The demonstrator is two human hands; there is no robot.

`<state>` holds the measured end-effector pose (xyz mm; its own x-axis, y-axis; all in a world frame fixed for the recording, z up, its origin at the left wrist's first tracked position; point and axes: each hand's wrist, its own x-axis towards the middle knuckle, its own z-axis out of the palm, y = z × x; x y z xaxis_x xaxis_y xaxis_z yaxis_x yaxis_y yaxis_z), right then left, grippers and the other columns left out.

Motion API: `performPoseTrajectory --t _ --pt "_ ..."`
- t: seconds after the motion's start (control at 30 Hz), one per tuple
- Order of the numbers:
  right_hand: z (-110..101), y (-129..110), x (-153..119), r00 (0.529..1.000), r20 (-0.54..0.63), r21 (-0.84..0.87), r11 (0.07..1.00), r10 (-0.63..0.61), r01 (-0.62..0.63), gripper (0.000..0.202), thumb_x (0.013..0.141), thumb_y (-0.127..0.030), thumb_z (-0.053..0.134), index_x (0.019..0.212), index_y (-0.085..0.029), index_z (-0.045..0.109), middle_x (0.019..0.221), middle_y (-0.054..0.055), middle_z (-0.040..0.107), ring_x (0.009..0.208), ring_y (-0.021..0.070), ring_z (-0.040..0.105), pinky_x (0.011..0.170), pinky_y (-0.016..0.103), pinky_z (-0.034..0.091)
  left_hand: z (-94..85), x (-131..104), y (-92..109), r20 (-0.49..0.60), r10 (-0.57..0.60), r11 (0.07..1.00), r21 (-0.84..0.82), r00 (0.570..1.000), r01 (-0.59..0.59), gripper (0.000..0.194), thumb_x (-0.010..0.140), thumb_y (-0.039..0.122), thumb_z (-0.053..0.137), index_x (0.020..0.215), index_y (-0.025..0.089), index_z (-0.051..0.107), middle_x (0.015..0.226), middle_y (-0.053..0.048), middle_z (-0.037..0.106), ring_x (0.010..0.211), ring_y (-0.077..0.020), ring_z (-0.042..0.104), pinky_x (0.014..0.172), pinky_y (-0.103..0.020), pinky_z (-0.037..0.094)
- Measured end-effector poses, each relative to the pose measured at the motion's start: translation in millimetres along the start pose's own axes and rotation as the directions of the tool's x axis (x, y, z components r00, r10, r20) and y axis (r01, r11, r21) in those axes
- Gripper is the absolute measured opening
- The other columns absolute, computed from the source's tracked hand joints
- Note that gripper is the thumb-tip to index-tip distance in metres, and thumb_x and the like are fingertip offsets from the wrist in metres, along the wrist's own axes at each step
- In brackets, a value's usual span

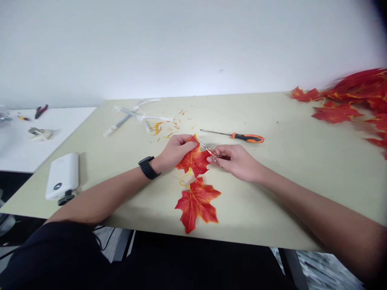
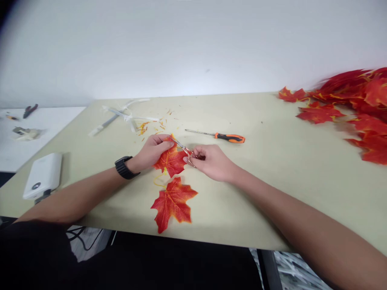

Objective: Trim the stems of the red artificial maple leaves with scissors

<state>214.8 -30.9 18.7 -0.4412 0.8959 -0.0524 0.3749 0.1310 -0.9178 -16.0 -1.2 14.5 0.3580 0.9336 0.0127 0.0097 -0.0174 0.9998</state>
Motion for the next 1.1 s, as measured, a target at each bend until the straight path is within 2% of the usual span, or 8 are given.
performPoseTrajectory --t 0.17,0.4,0.83,1.1 --pt "-0.4 1.4 0.5 1.000 0.006 0.009 1.000 0.001 -0.001 0.040 0.087 -0.046 0.068 0.068 -0.020 0.045 0.066 -0.001 0.053 0.063 0.0125 0.045 0.056 0.027 0.031 0.9 -1.1 1.4 0.008 -0.021 0.999 -0.048 1.000 0.021 0.018 0.082 0.032 0.072 0.074 0.015 0.071 0.070 -0.001 0.067 0.059 -0.0095 0.057 0.055 -0.021 0.045" --pt "-1.3 -0.4 1.0 1.000 0.004 0.012 1.000 0.017 -0.018 0.033 0.084 -0.042 0.067 0.068 -0.020 0.048 0.075 0.003 0.063 0.077 0.0191 0.061 0.061 0.028 0.038 0.6 -0.4 -1.0 0.014 0.009 0.999 -0.037 1.000 -0.009 0.019 0.085 0.032 0.072 0.076 0.015 0.072 0.071 -0.001 0.067 0.060 -0.0096 0.058 0.056 -0.021 0.045" --pt "-0.7 2.8 1.2 1.000 0.008 0.053 0.998 0.017 -0.017 0.037 0.085 -0.043 0.069 0.068 -0.020 0.047 0.069 0.000 0.058 0.071 0.0158 0.058 0.059 0.027 0.035 1.7 0.3 0.2 -0.008 0.020 1.000 0.001 1.000 -0.020 0.017 0.085 0.030 0.067 0.075 0.016 0.069 0.069 0.000 0.065 0.058 -0.0092 0.056 0.054 -0.021 0.043" --pt "-1.1 2.1 0.9 1.000 0.001 0.040 0.999 0.020 -0.020 0.032 0.084 -0.041 0.068 0.069 -0.020 0.049 0.079 0.004 0.066 0.084 0.0208 0.065 0.064 0.028 0.041 1.7 0.6 0.2 -0.008 0.015 1.000 -0.010 1.000 -0.015 0.018 0.084 0.030 0.068 0.075 0.015 0.069 0.070 0.000 0.065 0.058 -0.0089 0.056 0.055 -0.021 0.043"
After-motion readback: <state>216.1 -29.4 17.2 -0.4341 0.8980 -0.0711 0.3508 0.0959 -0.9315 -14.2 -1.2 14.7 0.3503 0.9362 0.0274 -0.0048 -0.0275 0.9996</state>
